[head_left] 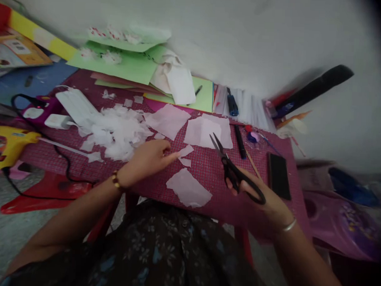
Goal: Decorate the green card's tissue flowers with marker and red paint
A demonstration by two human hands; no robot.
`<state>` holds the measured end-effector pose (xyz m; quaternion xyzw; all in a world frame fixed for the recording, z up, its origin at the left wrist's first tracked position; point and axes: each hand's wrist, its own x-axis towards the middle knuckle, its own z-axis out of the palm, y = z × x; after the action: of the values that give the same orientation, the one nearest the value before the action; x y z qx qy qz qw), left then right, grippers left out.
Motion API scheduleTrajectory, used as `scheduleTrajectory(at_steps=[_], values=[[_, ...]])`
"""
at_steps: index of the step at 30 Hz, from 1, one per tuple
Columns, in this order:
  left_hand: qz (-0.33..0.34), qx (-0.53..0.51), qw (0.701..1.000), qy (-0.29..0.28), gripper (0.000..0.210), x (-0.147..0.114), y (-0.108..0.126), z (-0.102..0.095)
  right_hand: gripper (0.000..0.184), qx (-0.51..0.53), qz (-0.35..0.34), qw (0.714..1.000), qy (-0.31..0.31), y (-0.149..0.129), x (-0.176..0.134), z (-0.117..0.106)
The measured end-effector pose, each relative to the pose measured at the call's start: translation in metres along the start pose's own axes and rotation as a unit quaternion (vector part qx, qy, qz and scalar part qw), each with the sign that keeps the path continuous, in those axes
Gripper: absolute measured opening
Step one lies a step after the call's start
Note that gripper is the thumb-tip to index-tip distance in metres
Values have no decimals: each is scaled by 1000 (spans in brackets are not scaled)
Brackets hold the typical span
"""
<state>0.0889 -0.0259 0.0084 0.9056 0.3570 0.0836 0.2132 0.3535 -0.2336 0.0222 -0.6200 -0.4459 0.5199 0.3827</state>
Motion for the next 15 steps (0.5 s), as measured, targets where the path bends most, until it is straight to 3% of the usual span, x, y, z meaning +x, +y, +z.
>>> scheduleTrajectory(at_steps=[3,7,11,15], values=[[-13,13,1000,25,40,14,29,23,50,5,19,1000,-6,6,-8,-2],[-70,-192,978,39,13,35,28,40,48,4,24,999,-25,14,-4,-6],[-117,-306,944,46,17,40,-1,23,55,7,2,998,-60,10,11,-3],[-158,-460,872,58,26,19,-23,-8,65,-4,-19,992,-127,-7,44,13]])
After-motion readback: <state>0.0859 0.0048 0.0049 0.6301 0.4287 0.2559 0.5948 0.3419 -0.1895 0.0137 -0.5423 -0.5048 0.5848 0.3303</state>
